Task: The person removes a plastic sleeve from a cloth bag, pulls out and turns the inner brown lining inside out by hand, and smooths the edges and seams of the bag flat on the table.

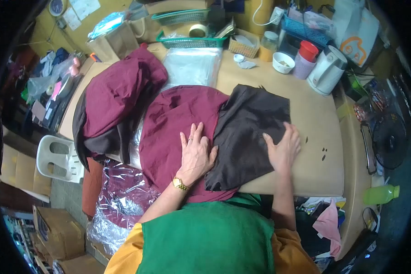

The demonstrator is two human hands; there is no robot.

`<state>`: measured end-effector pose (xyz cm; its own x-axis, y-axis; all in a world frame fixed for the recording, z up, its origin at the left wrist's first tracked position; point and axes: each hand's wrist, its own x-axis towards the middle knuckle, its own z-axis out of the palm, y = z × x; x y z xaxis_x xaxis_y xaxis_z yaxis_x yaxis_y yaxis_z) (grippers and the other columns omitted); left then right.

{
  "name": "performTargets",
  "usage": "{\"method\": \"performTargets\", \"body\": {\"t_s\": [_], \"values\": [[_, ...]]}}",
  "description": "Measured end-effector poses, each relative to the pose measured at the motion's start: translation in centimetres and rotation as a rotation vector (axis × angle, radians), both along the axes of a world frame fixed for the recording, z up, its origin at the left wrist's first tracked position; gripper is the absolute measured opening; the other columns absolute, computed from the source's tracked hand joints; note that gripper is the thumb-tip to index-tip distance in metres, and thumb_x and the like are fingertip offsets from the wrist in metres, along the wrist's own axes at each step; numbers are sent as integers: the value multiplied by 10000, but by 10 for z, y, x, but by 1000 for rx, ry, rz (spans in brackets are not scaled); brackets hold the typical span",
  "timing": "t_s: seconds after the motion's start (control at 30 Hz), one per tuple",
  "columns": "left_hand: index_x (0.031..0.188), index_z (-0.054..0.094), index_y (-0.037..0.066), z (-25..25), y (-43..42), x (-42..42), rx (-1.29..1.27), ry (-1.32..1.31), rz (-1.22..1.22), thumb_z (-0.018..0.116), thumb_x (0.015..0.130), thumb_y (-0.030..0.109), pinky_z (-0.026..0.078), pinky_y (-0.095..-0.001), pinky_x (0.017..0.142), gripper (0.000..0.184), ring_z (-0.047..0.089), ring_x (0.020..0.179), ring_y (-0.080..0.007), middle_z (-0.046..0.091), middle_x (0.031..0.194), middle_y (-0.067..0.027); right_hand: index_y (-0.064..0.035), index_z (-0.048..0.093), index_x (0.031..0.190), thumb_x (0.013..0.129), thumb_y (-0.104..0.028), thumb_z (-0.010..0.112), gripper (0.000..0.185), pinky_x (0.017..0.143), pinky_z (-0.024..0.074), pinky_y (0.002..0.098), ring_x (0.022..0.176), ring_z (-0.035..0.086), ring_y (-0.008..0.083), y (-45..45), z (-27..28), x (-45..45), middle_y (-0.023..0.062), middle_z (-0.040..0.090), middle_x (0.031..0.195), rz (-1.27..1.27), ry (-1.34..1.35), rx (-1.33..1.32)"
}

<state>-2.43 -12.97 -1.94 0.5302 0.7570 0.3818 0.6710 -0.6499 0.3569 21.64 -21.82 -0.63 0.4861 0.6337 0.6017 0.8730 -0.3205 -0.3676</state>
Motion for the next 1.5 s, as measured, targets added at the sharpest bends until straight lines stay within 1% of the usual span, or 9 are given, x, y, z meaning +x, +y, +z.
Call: {"method": "performTargets", "body": {"t_s": [0.17,0.3,0.43,0.5,0.73,0.97,1.17,1.3,1.5], "values": [[964,594,-42,-12,3,4,19,66,30,591,829,206,225,-712,1092,283,354,1392,-467,405,1458,-304,-62,617,1097,820,-273,753,374,950,406,467,1132,533,351,-6,-10,31,142,575,1131,-1,278,-450],[998,591,-42,-11,4,5,39,41,50,594,828,217,225,-711,1093,310,357,1396,-454,407,1461,-295,-37,655,929,774,-174,779,241,868,462,424,989,602,325,-1,9,-6,118,613,964,19,-34,54],[995,580,-28,-9,2,2,15,48,31,598,846,208,237,-702,1095,280,355,1400,-451,409,1463,-286,-59,676,904,697,-135,819,263,871,450,380,976,606,288,3,41,-68,91,630,969,755,454,-11],[989,595,-21,-11,5,3,14,60,34,591,854,232,224,-703,1100,287,351,1404,-444,402,1473,-278,-65,687,859,679,-136,824,237,840,449,369,948,615,277,6,53,-106,75,633,905,1048,300,-86],[972,610,8,-20,9,2,-14,125,42,596,878,282,213,-680,1119,290,334,1423,-420,389,1504,-235,-50,667,817,738,-81,770,134,734,473,366,822,646,273,12,21,-131,83,632,806,1088,213,-68],[951,609,-12,-7,3,-1,-18,30,19,619,841,264,199,-681,1121,298,343,1407,-447,421,1468,-259,5,565,867,915,55,608,82,648,505,238,697,602,95,16,19,-99,64,633,781,974,1137,62],[921,587,-9,-4,2,-1,13,-23,18,668,834,250,250,-686,1092,285,373,1383,-459,452,1435,-254,10,535,911,935,42,607,83,679,517,231,728,598,94,35,60,-94,88,622,861,1106,1254,320],[964,610,-16,-8,3,-2,4,-47,-6,660,828,280,190,-691,1115,330,344,1403,-454,427,1453,-274,19,558,914,931,30,623,68,694,509,219,740,595,79,39,81,-119,62,624,845,1259,1212,172],[1353,531,38,-18,4,-3,-8,-78,-55,589,857,276,192,-692,1114,553,342,1402,-442,437,1461,-210,1,514,903,952,-89,653,173,672,503,243,704,584,116,56,108,-150,78,594,785,1524,1395,332]]}}
